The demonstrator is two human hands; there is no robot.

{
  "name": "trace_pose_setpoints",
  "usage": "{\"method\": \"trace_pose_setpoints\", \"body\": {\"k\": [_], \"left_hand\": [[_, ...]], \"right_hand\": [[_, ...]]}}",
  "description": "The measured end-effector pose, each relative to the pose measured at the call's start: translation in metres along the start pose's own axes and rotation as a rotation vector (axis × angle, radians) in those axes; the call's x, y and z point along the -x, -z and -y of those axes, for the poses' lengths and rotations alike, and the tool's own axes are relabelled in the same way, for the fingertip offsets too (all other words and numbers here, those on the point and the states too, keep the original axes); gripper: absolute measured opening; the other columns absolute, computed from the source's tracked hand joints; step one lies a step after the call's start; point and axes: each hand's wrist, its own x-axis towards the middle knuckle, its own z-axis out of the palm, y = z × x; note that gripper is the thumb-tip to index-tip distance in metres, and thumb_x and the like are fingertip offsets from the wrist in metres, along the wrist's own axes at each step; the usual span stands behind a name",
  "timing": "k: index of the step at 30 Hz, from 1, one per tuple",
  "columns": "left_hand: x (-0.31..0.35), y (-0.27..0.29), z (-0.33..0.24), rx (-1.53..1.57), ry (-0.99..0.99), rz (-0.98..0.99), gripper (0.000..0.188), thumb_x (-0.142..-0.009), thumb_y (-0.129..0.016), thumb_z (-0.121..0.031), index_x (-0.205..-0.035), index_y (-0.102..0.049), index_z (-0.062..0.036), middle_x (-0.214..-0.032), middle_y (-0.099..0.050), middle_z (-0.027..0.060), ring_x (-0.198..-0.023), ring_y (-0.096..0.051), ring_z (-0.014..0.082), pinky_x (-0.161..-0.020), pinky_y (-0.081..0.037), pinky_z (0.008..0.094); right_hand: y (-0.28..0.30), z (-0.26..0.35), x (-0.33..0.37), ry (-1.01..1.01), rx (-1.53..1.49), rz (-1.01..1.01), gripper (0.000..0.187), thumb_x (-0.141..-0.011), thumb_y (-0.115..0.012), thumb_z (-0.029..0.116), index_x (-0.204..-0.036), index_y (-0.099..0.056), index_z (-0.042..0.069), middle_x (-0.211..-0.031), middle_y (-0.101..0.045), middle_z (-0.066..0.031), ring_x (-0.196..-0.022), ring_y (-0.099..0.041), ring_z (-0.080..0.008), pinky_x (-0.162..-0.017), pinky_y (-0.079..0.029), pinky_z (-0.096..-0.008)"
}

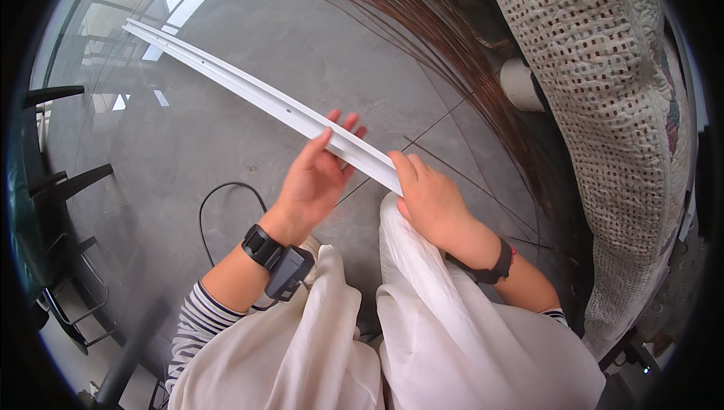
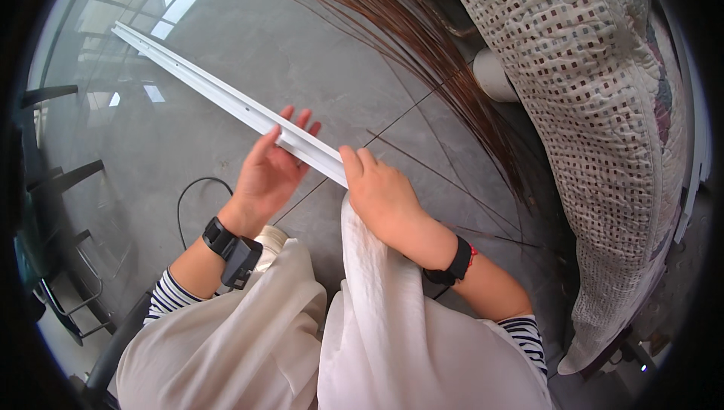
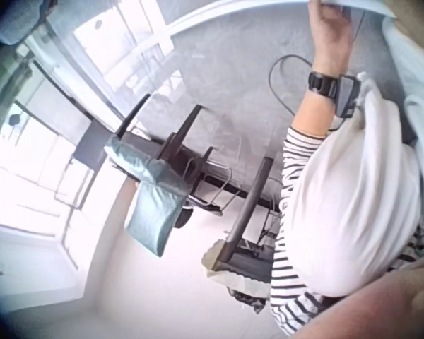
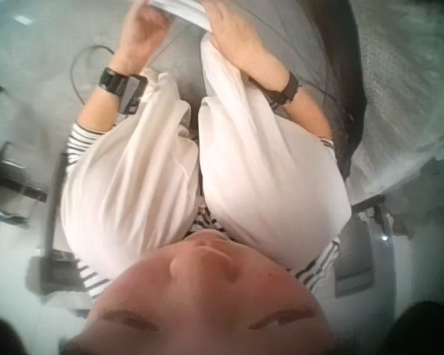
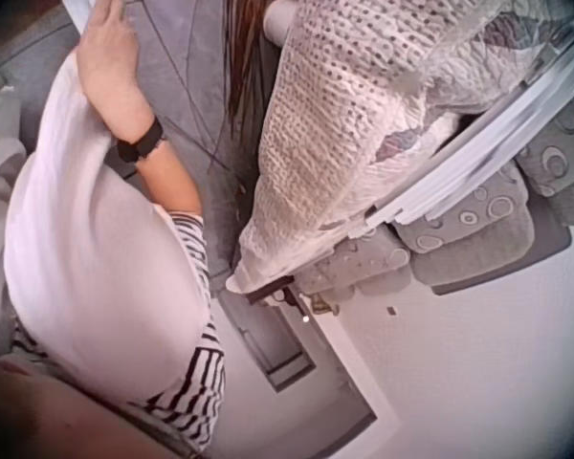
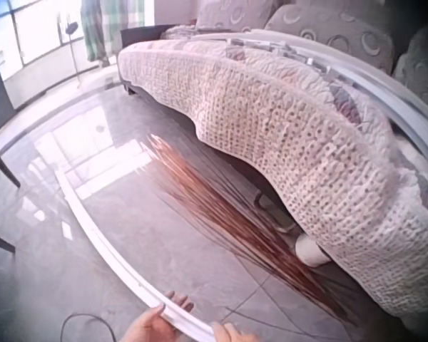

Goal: The person sits on the floor and assembles a curtain rod by inserting copper rods into white plastic channels. They handle multiple white plastic pieces and copper rods, aligning and inserting them one by one.

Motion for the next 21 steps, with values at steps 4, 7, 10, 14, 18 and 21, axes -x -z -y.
{"method": "trace_pose_setpoints", "body": {"k": [4, 7, 10, 14, 18, 21], "left_hand": [[-0.029, 0.052, -0.085, 0.263, -0.330, -0.144, 0.033, -0.100, -0.058, -0.024, -0.125, -0.053, -0.0029, -0.121, -0.061, 0.0101, -0.121, -0.057, 0.0248, -0.110, -0.045, 0.0466], [-0.023, 0.107, -0.152, 0.275, -0.479, -0.162, 0.026, -0.102, -0.053, -0.020, -0.121, -0.056, -0.0015, -0.116, -0.063, 0.0112, -0.118, -0.059, 0.0237, -0.108, -0.048, 0.0436], [-0.011, 0.139, -0.173, 0.104, -0.546, -0.109, 0.029, -0.104, -0.049, -0.024, -0.123, -0.055, -0.0023, -0.118, -0.063, 0.0094, -0.121, -0.057, 0.0239, -0.110, -0.047, 0.0443], [-0.007, 0.054, -0.069, 0.063, -0.301, -0.083, 0.035, -0.103, -0.053, -0.025, -0.129, -0.053, -0.0024, -0.128, -0.061, 0.0083, -0.134, -0.048, 0.0287, -0.113, -0.042, 0.0517], [0.026, -0.007, 0.011, -0.280, 0.149, 0.014, 0.047, -0.098, -0.061, -0.020, -0.138, -0.044, 0.0001, -0.135, -0.058, 0.0173, -0.130, -0.054, 0.0313, -0.107, -0.047, 0.0443], [0.032, -0.016, 0.000, -0.455, 0.094, 0.171, 0.049, -0.097, -0.061, -0.016, -0.139, -0.042, -0.0005, -0.132, -0.060, 0.0192, -0.126, -0.057, 0.0339, -0.105, -0.049, 0.0455]], "right_hand": [[0.008, -0.050, 0.071, -0.010, -0.039, 0.022, 0.051, -0.068, -0.074, 0.003, -0.114, -0.051, 0.005, -0.096, -0.056, -0.0125, -0.084, -0.062, -0.0336, -0.071, -0.051, -0.0423], [0.012, -0.094, 0.140, -0.110, 0.078, -0.048, 0.051, -0.063, -0.075, 0.002, -0.108, -0.052, 0.005, -0.096, -0.056, -0.0123, -0.085, -0.060, -0.0353, -0.079, -0.046, -0.0422], [0.016, -0.132, 0.198, -0.311, 0.233, -0.022, 0.049, -0.062, -0.075, 0.001, -0.105, -0.052, 0.004, -0.093, -0.059, -0.0135, -0.087, -0.061, -0.0357, -0.081, -0.045, -0.0419], [0.019, -0.119, 0.178, -0.501, 0.027, -0.065, 0.048, -0.064, -0.073, 0.005, -0.108, -0.053, 0.005, -0.087, -0.062, -0.0163, -0.083, -0.064, -0.0373, -0.074, -0.049, -0.0436], [0.017, -0.058, 0.107, -0.335, -0.193, -0.057, 0.044, -0.066, -0.072, 0.009, -0.107, -0.055, 0.007, -0.086, -0.066, -0.0184, -0.077, -0.066, -0.0390, -0.067, -0.052, -0.0449], [0.008, -0.050, 0.103, -0.264, -0.171, -0.083, 0.034, -0.067, -0.072, 0.008, -0.097, -0.056, 0.006, -0.078, -0.066, -0.0171, -0.073, -0.066, -0.0395, -0.062, -0.052, -0.0440]]}}
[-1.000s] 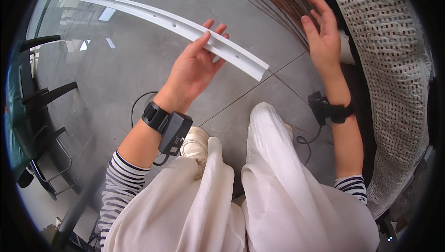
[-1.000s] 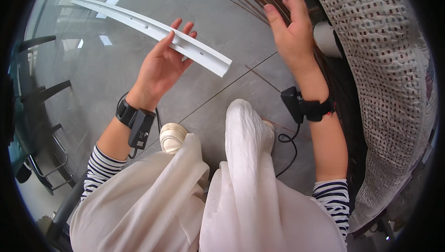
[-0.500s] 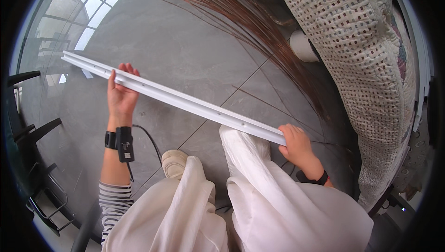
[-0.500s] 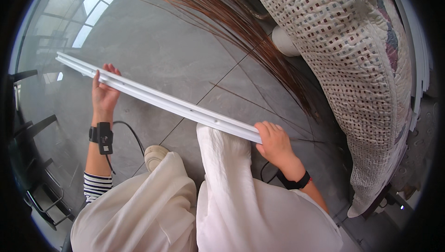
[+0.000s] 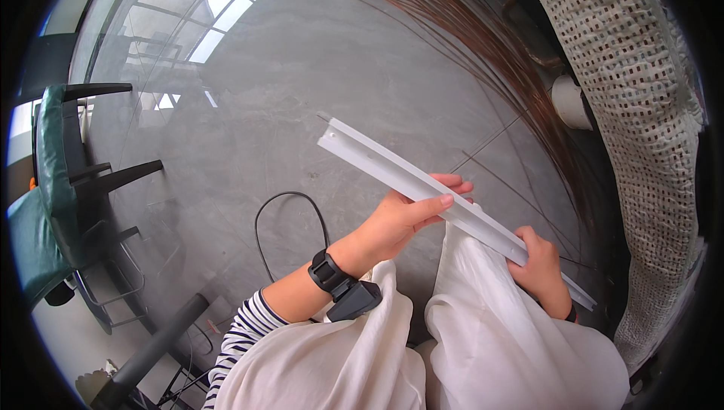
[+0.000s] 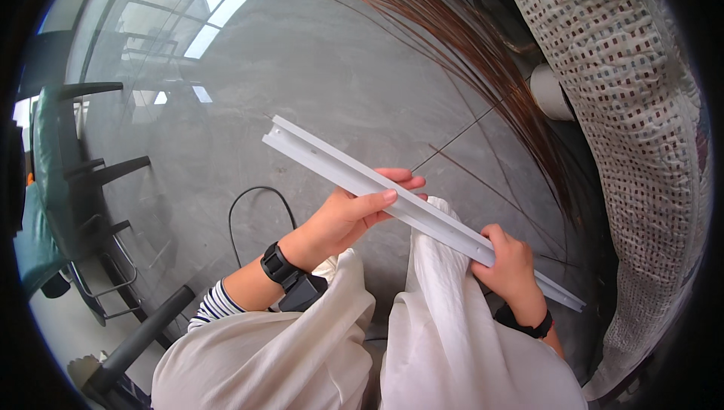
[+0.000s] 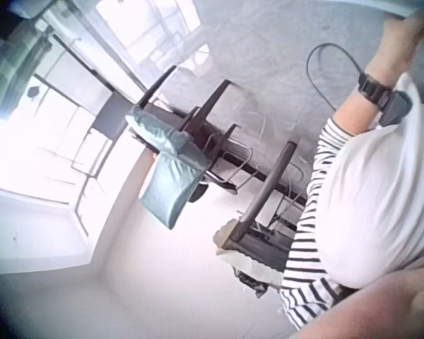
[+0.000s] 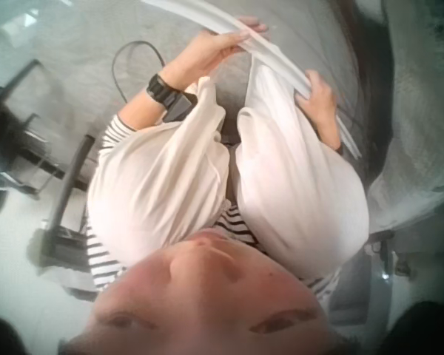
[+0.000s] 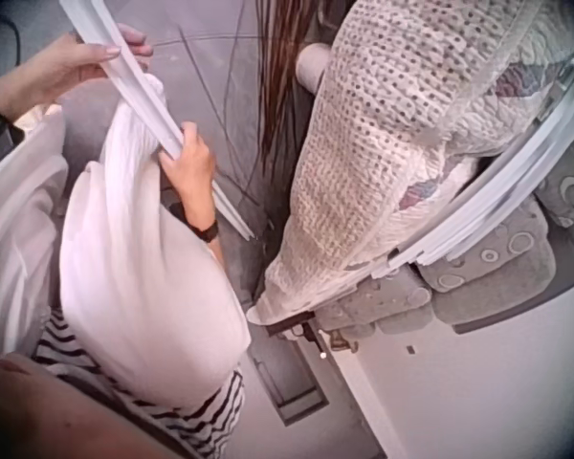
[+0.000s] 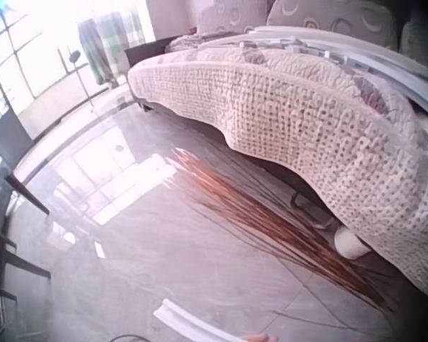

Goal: The person sits on the floor and assembles a curtain rod by inserting copper rods into white plastic channels. They handle multiple white plastic pieces and copper rods, aligning and inserting them one by one.

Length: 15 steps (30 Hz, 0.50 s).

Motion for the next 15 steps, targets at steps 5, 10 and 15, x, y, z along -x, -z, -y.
{"method": "trace_pose_setpoints", "body": {"k": [5, 10, 15], "left_hand": [[0.010, 0.022, -0.035, -0.116, -0.347, -0.012, 0.046, -0.101, -0.054, -0.028, -0.140, -0.041, -0.0061, -0.134, -0.058, 0.0210, -0.121, -0.059, 0.0397, -0.098, -0.054, 0.0491], [0.012, 0.020, -0.041, 0.053, -0.524, -0.085, 0.048, -0.106, -0.037, -0.043, -0.139, -0.040, -0.0075, -0.138, -0.051, 0.0195, -0.121, -0.058, 0.0431, -0.095, -0.055, 0.0547], [0.005, 0.035, -0.058, -0.028, -0.470, -0.145, 0.027, -0.103, -0.051, -0.029, -0.119, -0.056, -0.0081, -0.121, -0.058, 0.0102, -0.116, -0.062, 0.0351, -0.090, -0.058, 0.0497]], "right_hand": [[-0.009, -0.026, 0.024, -0.043, 0.006, -0.012, 0.026, -0.066, -0.072, 0.007, -0.086, -0.056, 0.006, -0.070, -0.064, -0.0179, -0.066, -0.064, -0.0407, -0.057, -0.050, -0.0436], [-0.011, -0.027, 0.025, -0.039, -0.043, -0.035, 0.025, -0.066, -0.071, 0.007, -0.086, -0.056, 0.005, -0.071, -0.063, -0.0187, -0.067, -0.064, -0.0407, -0.058, -0.050, -0.0436], [-0.001, -0.023, 0.025, -0.023, -0.071, 0.010, 0.026, -0.065, -0.071, 0.007, -0.086, -0.056, 0.004, -0.072, -0.063, -0.0192, -0.068, -0.064, -0.0415, -0.058, -0.050, -0.0436]]}}
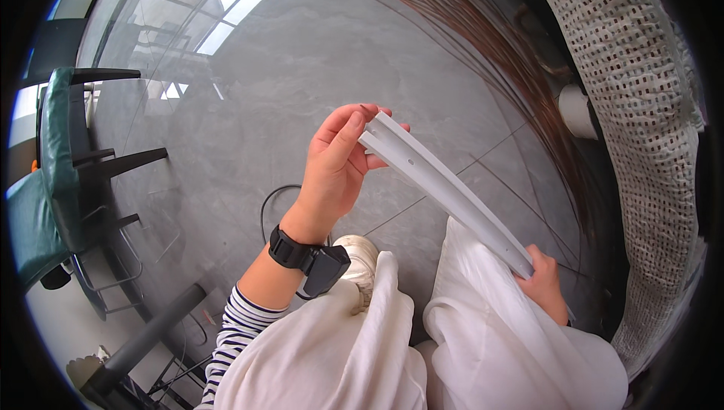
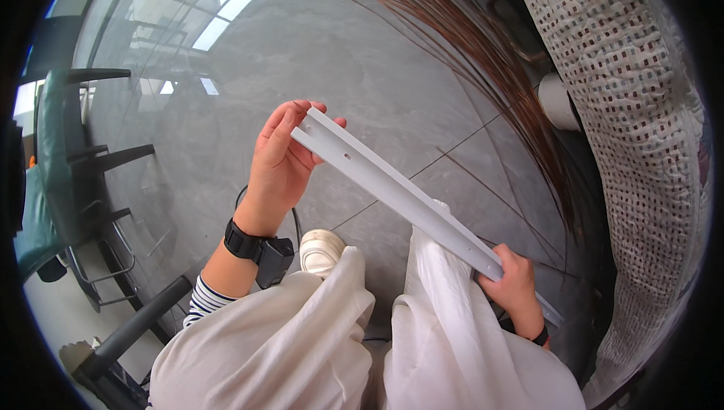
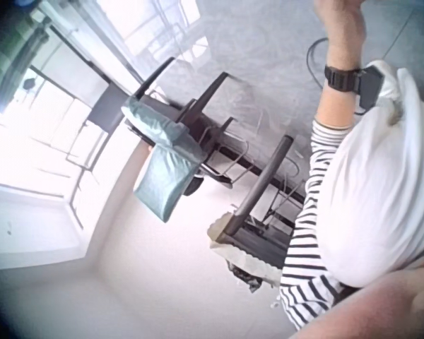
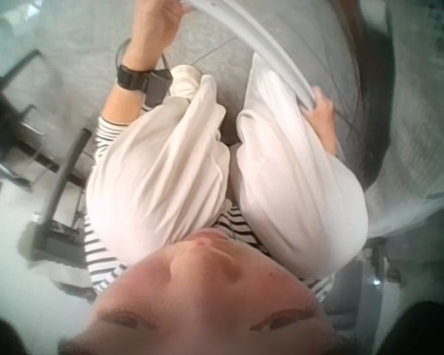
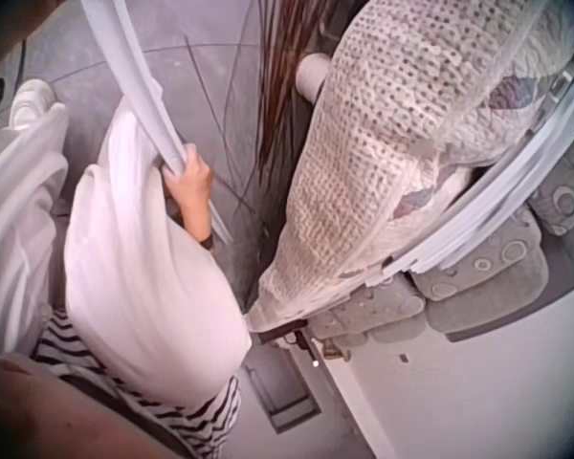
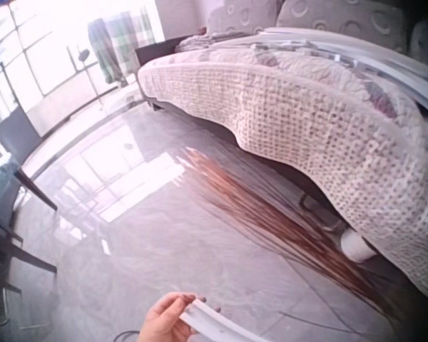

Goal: The person sits on the floor and assembles a curtain rod by inserting copper rods into white plastic channels. They handle multiple white plastic pieces and copper rods, aligning and inserting them one by one.

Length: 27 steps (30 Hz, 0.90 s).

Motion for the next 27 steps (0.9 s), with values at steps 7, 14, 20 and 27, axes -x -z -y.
{"method": "trace_pose_setpoints", "body": {"k": [7, 14, 20, 27], "left_hand": [[-0.010, 0.009, -0.014, -0.081, -0.052, -0.030, 0.009, -0.096, -0.062, -0.016, -0.101, -0.066, -0.0092, -0.110, -0.063, 0.0009, -0.102, -0.057, 0.0142, -0.090, -0.044, 0.0309], [-0.028, 0.021, -0.028, -0.051, -0.048, -0.133, 0.011, -0.097, -0.063, -0.016, -0.101, -0.066, -0.0062, -0.102, -0.066, 0.0011, -0.102, -0.058, 0.0136, -0.096, -0.041, 0.0297], [-0.055, 0.090, -0.067, -0.001, -0.065, -0.220, 0.016, -0.099, -0.061, -0.020, -0.106, -0.064, -0.0063, -0.104, -0.066, 0.0002, -0.102, -0.062, 0.0132, -0.102, -0.044, 0.0315], [-0.122, 0.179, -0.194, 0.042, -0.084, -0.428, 0.013, -0.098, -0.062, -0.015, -0.106, -0.065, -0.0048, -0.102, -0.069, 0.0027, -0.101, -0.064, 0.0130, -0.102, -0.045, 0.0318]], "right_hand": [[0.004, 0.005, 0.000, -0.034, -0.060, 0.097, 0.027, -0.065, -0.071, 0.008, -0.087, -0.055, 0.003, -0.077, -0.064, -0.0191, -0.073, -0.064, -0.0422, -0.061, -0.051, -0.0439], [0.008, 0.016, -0.003, -0.045, -0.092, 0.111, 0.025, -0.064, -0.068, 0.007, -0.086, -0.054, 0.002, -0.074, -0.063, -0.0203, -0.070, -0.062, -0.0438, -0.060, -0.050, -0.0438], [0.020, -0.010, 0.012, -0.108, -0.069, 0.179, 0.024, -0.064, -0.067, 0.007, -0.084, -0.053, 0.002, -0.072, -0.061, -0.0212, -0.070, -0.060, -0.0437, -0.061, -0.049, -0.0451], [0.055, -0.128, 0.107, -0.292, 0.150, 0.178, 0.026, -0.064, -0.065, 0.003, -0.087, -0.052, 0.002, -0.082, -0.061, -0.0225, -0.082, -0.060, -0.0448, -0.069, -0.048, -0.0463]]}}
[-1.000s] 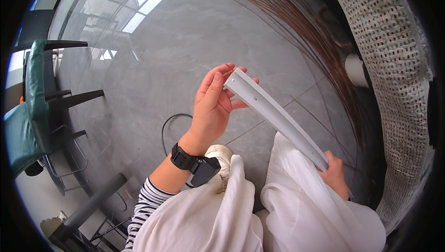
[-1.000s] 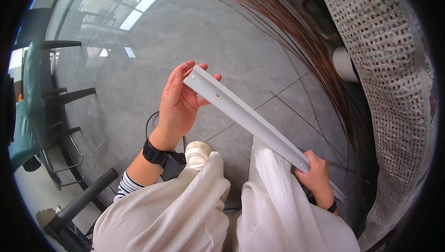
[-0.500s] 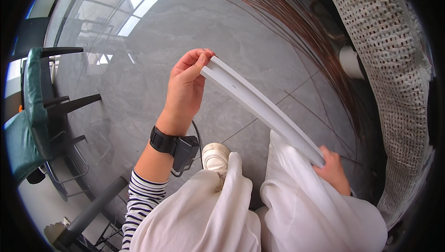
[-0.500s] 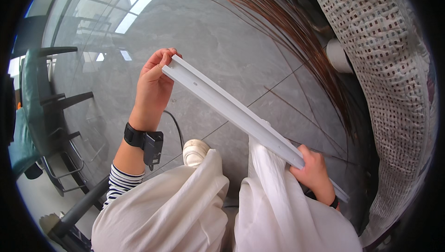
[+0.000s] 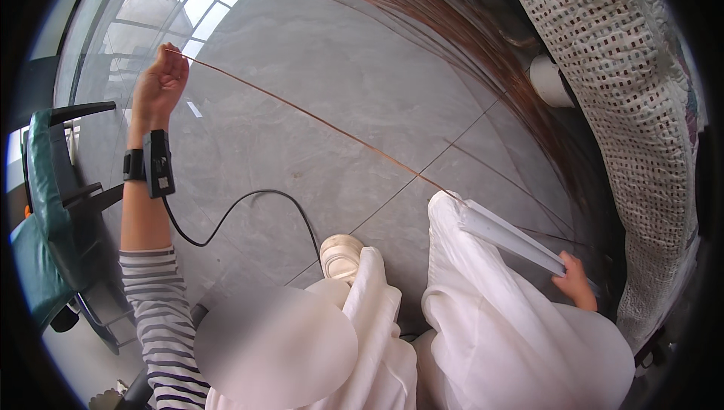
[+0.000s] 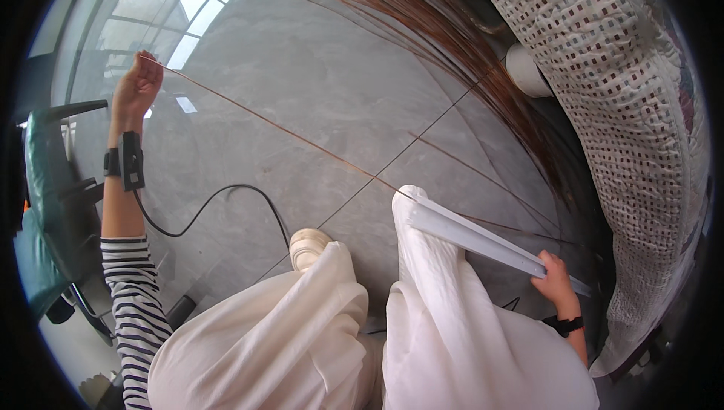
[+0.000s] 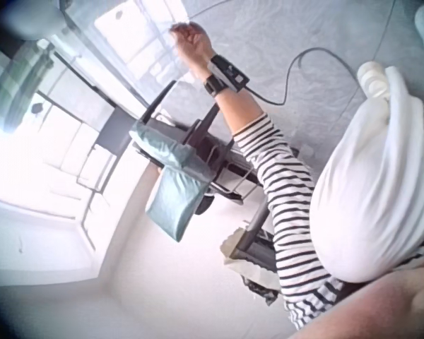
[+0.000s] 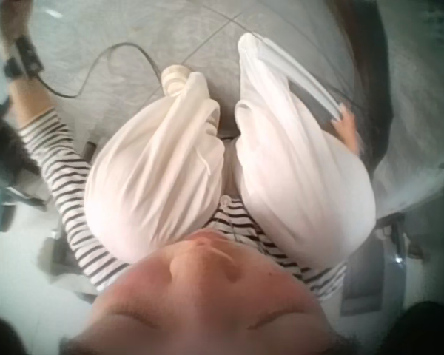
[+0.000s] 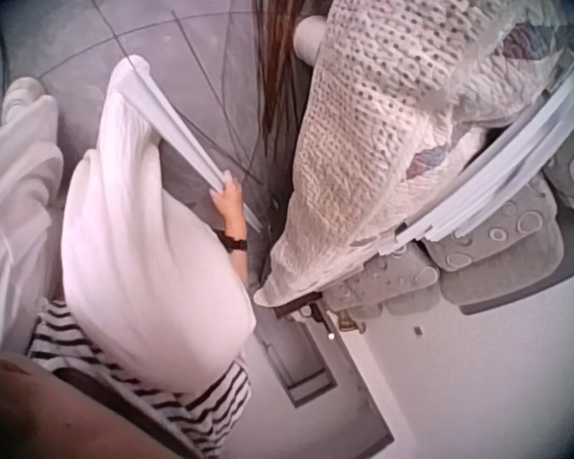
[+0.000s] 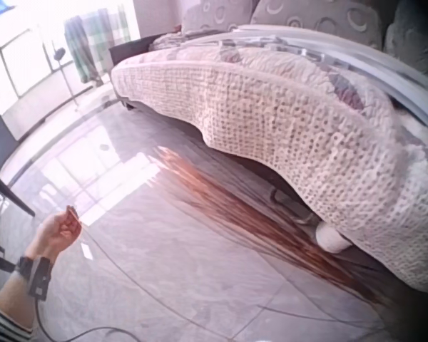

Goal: The person sits on the floor and assembles a curtain rod by inserting copper rods into white plastic channels. They handle multiple white plastic pieces and copper rods, aligning and inserting them one by one.

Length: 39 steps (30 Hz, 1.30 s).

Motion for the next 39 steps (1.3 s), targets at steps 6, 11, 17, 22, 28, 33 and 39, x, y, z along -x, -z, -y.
{"method": "trace_pose_setpoints", "body": {"k": [6, 11, 17, 22, 28, 33, 39], "left_hand": [[-0.105, 0.020, -0.132, -0.161, 0.039, 0.110, 0.014, -0.095, -0.066, -0.020, -0.102, -0.070, -0.0082, -0.094, -0.072, -0.0013, -0.093, -0.065, 0.0105, -0.095, -0.047, 0.0307], [-0.184, 0.037, -0.249, 0.057, -0.228, -0.152, 0.014, -0.092, -0.069, -0.012, -0.104, -0.068, -0.0053, -0.094, -0.071, 0.0040, -0.089, -0.067, 0.0171, -0.087, -0.051, 0.0343], [-0.220, 0.032, -0.228, 0.067, -0.127, 0.072, 0.016, -0.093, -0.066, -0.003, -0.107, -0.064, 0.0028, -0.098, -0.068, 0.0131, -0.089, -0.066, 0.0224, -0.085, -0.057, 0.0349], [-0.233, 0.051, -0.058, -0.031, 0.018, 0.039, 0.030, -0.095, -0.066, -0.014, -0.115, -0.059, 0.0071, -0.111, -0.065, 0.0144, -0.100, -0.065, 0.0241, -0.088, -0.057, 0.0336], [-0.092, -0.067, 0.165, -0.660, -0.088, 0.128, 0.068, -0.093, -0.066, -0.018, -0.146, -0.035, 0.0090, -0.148, -0.043, 0.0220, -0.137, -0.043, 0.0295, -0.111, -0.041, 0.0375], [0.084, -0.078, 0.254, -0.771, -0.135, 0.720, 0.048, -0.088, -0.065, -0.002, -0.135, -0.054, -0.0063, -0.140, -0.055, 0.0081, -0.130, -0.052, 0.0211, -0.099, -0.048, 0.0338], [0.241, -0.004, 0.291, -1.259, -0.294, 1.628, 0.033, -0.091, -0.058, -0.021, -0.121, -0.060, -0.0073, -0.136, -0.055, 0.0128, -0.124, -0.051, 0.0358, -0.106, -0.042, 0.0415]], "right_hand": [[-0.020, -0.161, 0.100, -0.249, 0.048, 0.021, 0.028, -0.067, -0.065, -0.001, -0.092, -0.053, 0.002, -0.094, -0.062, -0.0233, -0.095, -0.059, -0.0454, -0.080, -0.047, -0.0469], [-0.070, -0.228, 0.186, -0.388, 0.003, 0.028, 0.025, -0.069, -0.065, 0.001, -0.092, -0.055, 0.001, -0.092, -0.063, -0.0225, -0.092, -0.061, -0.0439, -0.079, -0.049, -0.0457], [-0.182, -0.170, 0.227, -0.714, -0.356, 0.024, 0.022, -0.071, -0.064, 0.003, -0.092, -0.058, 0.000, -0.089, -0.065, -0.0210, -0.088, -0.063, -0.0401, -0.077, -0.050, -0.0435], [-0.128, -0.143, 0.207, -0.658, -0.371, -0.128, 0.020, -0.072, -0.063, 0.005, -0.091, -0.061, 0.000, -0.086, -0.066, -0.0197, -0.085, -0.065, -0.0370, -0.076, -0.051, -0.0416], [0.029, -0.007, 0.211, -0.615, -0.226, -0.412, 0.017, -0.073, -0.061, 0.006, -0.089, -0.062, -0.001, -0.081, -0.066, -0.0171, -0.079, -0.066, -0.0323, -0.073, -0.052, -0.0388], [0.140, 0.085, 0.195, -0.551, -0.246, -0.793, 0.010, -0.074, -0.058, 0.002, -0.084, -0.054, 0.001, -0.071, -0.060, -0.0114, -0.068, -0.062, -0.0263, -0.065, -0.049, -0.0359], [0.403, 0.173, 0.069, -0.017, 0.352, -1.117, 0.029, -0.088, -0.070, 0.024, -0.099, -0.062, -0.002, -0.074, -0.059, -0.0077, -0.070, -0.054, -0.0153, -0.068, -0.047, -0.0335]]}}
